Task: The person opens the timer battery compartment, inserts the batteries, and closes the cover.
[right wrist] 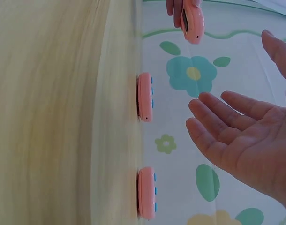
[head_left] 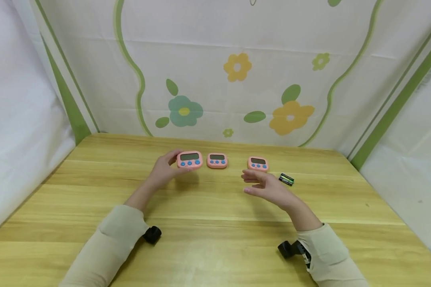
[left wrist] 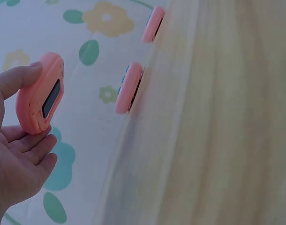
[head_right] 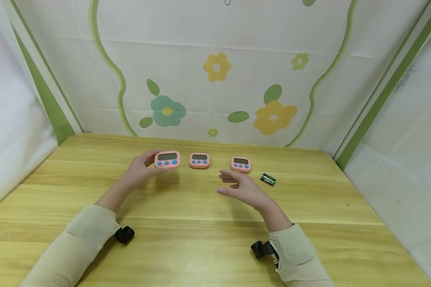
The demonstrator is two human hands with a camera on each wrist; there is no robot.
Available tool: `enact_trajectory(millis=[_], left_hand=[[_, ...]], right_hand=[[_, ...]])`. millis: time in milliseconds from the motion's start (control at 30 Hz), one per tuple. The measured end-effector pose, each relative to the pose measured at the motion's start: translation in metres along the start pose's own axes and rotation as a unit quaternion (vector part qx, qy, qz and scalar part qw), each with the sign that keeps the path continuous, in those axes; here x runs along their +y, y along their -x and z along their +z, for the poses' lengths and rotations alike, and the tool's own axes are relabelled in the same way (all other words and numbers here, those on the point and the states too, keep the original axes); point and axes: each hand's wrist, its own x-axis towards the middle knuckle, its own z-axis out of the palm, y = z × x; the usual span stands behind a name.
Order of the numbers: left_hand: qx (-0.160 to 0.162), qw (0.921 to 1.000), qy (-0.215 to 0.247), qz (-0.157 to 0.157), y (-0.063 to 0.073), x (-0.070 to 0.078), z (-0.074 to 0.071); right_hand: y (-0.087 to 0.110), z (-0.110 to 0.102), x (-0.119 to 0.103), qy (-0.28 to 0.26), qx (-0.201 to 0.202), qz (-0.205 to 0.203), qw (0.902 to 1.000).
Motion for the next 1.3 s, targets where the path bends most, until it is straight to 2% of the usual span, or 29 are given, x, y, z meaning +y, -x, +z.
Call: enact_trajectory(millis=[433,533,800,900,1000,1300], left_hand=[[-0.017,0.9996,0.014,0.018,0.015,0.015,0.026],[-0.023,0.9991,0.024,0.028,0.019,0.019,0.034],[-0.037,0.9986,0.027,0.028,0.031,0.034,0.058],[-0.037,0.9978,0.027,0.049,0.033,0.034,0.064],[-0.038,0.9966,0.027,0.068,0.034,0.029,0.068],[-0.052,0.9960,0.032,0.065,0.039,0.025,0.073]], right_hand=[[-0.010,0.014,-0.001,-0.030,0.000,-0.007,0.9995],[-0.012,0.015,0.002,-0.030,-0.001,-0.009,0.9995],[-0.014,0.019,0.002,-0.045,0.006,-0.007,0.9989],[-0.015,0.022,0.001,-0.053,0.014,-0.017,0.9984],[-0.016,0.025,-0.001,-0.057,0.018,-0.028,0.9978],[-0.016,0.036,-0.002,-0.040,0.026,-0.042,0.9980]])
